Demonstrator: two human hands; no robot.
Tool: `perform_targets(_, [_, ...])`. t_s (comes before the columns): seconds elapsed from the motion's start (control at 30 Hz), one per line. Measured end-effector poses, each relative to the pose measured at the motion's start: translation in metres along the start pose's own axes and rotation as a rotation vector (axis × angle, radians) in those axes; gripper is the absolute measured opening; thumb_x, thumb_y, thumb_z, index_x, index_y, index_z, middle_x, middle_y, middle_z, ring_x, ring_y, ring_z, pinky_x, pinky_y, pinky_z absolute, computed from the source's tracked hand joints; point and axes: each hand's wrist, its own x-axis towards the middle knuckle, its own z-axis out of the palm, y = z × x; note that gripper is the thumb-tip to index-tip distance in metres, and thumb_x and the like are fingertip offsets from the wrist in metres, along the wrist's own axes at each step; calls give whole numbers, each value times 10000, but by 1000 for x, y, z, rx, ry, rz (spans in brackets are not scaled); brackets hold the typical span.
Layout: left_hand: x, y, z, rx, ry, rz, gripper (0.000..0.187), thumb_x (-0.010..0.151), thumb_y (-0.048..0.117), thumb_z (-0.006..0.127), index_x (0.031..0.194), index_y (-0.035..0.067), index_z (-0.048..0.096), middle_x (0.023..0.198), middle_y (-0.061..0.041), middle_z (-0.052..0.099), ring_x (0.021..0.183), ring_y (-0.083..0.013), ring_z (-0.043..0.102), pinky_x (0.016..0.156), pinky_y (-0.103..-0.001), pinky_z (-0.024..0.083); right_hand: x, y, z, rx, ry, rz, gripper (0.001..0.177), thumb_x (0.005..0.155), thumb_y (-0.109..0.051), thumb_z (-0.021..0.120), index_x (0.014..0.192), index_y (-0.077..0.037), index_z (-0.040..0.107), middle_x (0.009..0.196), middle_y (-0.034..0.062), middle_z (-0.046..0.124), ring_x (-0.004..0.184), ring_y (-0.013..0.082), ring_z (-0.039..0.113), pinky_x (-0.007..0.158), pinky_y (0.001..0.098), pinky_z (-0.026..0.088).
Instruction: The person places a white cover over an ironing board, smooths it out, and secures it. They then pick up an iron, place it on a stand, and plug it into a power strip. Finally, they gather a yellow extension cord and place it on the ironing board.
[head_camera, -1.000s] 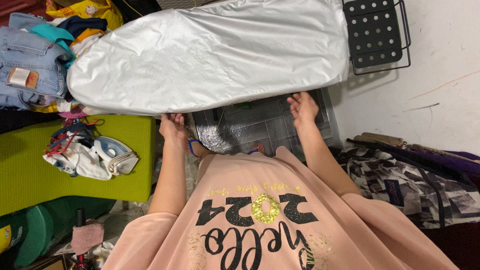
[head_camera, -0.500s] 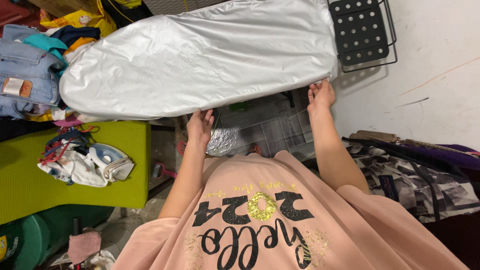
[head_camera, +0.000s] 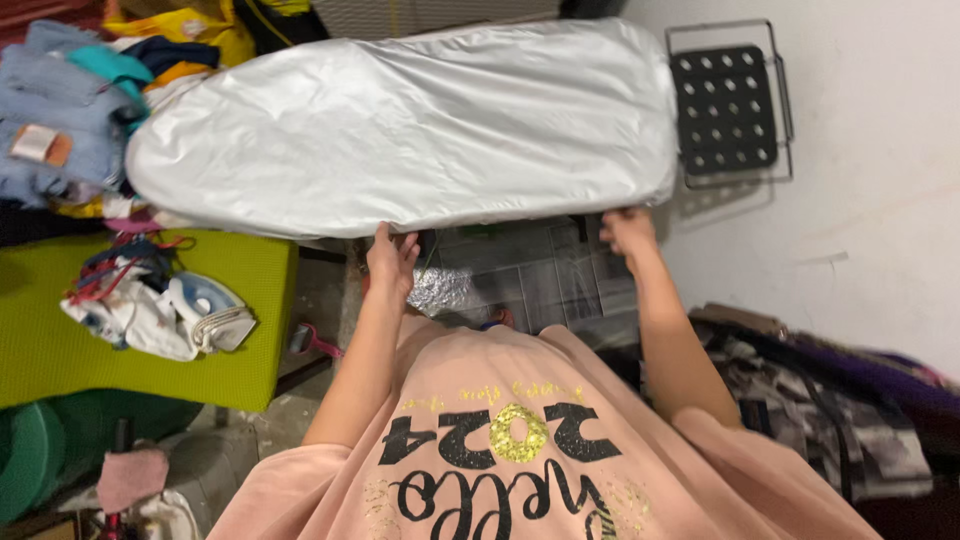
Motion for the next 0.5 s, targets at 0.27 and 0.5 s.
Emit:
perform_targets(0.27, [-47, 58, 9, 436, 423, 801, 370, 1054, 274, 570, 1291, -9, 556, 1324, -170, 455, 1135, -266, 549, 982, -369, 467, -89, -112, 54, -413, -690, -189, 363, 1022, -361, 570, 1169, -84, 754, 980, 27, 784, 882, 126, 725, 821, 304, 547])
perform_targets(0.5, [-48, 142, 75, 833, 141, 1057, 241, 1033, 135, 554, 1191, 36, 706, 1340, -166, 597, 1304, -319, 490, 1127, -427, 374, -94, -221, 139, -249, -517, -557, 331, 1026, -297, 594, 1191, -43, 727, 957, 41, 753, 881, 131, 695, 853, 287, 557])
